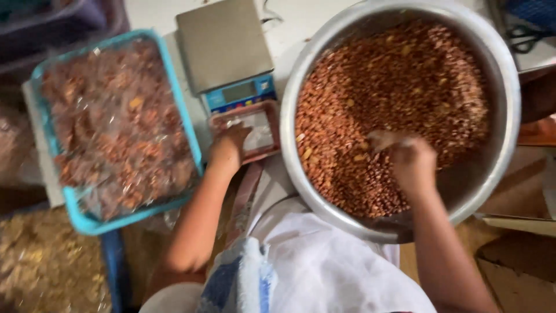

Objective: Scooping roasted peanuts from a large bowl into small plastic bags, weighing them on a digital scale, and organizing them in a tray.

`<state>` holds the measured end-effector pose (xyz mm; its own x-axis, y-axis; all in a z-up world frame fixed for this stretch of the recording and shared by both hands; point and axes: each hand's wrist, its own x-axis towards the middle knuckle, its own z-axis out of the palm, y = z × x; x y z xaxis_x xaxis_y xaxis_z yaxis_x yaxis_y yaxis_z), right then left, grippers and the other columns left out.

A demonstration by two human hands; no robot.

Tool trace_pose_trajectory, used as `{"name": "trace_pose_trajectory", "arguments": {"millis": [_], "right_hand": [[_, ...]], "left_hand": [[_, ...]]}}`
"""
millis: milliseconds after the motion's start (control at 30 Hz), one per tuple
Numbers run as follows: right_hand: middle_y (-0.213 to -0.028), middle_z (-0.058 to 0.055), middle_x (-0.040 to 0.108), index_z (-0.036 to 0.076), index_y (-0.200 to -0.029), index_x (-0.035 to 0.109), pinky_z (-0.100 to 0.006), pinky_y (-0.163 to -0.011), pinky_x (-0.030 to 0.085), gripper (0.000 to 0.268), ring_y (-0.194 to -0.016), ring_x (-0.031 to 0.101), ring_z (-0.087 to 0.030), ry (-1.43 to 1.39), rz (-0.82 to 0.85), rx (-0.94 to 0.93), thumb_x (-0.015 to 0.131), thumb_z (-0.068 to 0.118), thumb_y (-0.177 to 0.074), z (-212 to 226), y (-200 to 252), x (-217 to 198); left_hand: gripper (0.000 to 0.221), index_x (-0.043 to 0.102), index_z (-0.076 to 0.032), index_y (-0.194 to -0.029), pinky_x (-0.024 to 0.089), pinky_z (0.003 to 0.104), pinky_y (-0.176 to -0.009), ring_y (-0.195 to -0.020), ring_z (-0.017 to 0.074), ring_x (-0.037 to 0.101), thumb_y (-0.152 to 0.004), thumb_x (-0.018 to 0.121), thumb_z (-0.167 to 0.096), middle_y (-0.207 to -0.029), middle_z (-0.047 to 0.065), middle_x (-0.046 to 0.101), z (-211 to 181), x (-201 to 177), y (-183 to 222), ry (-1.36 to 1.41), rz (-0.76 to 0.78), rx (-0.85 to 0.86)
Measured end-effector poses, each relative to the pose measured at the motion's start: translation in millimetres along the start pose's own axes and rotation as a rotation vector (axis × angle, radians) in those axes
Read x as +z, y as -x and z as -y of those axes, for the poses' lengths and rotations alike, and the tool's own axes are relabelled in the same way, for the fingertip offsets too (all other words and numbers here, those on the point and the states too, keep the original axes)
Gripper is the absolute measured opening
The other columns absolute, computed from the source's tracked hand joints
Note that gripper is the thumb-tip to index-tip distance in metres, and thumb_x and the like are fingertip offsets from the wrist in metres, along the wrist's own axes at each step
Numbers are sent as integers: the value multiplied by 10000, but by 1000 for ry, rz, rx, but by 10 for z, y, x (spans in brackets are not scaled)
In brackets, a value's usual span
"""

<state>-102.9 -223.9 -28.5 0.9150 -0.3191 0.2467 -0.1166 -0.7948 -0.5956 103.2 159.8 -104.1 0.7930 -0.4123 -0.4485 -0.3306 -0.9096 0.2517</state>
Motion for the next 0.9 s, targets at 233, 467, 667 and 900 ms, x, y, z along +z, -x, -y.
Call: {"name": "trace_pose_trajectory", "arguments": {"millis": [233, 467, 667, 900], "right_hand": [[-760, -144, 736, 37, -1122, 772, -366, -663, 481, 234, -640, 597, -218, -422, 230, 590, 604, 193, -1076, 436, 348, -95], [-789, -162, 672, -42, -1139, 717, -287, -587, 492, 239, -643, 648, -209, -743, -39, 559, 587, 152, -1088, 228, 240, -200], [-820, -150, 645, -68, -1184, 692, -285, -634, 470, 274, -688, 625, -194, -863, -121, 418, 559, 162, -1115, 277, 134, -306], [-783, -139, 642, -39, -1131, 722, -252, -581, 496, 221, -637, 623, -175, -745, -231, 411, 584, 129, -1093, 494, 22, -518]], "left_hand": [[614, 629, -258, -1402, 572, 452, -914, -1113, 300, 683, -843, 696, -504, -1230, 58, 675, 69, 269, 142, -37, -384, 73], [253, 666, -248, -1179, 568, 437, -839, -907, 253, 683, -1010, 479, -227, -977, 3, 686, -296, -560, 343, 574, -265, -138], [368, 452, -54, -1445, 290, 145, -647, -694, -2, 349, -1091, 457, -156, -824, -47, 403, -769, -800, 463, 1590, -601, 467], [189, 690, -21, -972, 607, 407, -924, -960, 268, 727, -1039, 538, -111, -979, 167, 713, -1640, -690, 662, 1664, -131, 808]]}}
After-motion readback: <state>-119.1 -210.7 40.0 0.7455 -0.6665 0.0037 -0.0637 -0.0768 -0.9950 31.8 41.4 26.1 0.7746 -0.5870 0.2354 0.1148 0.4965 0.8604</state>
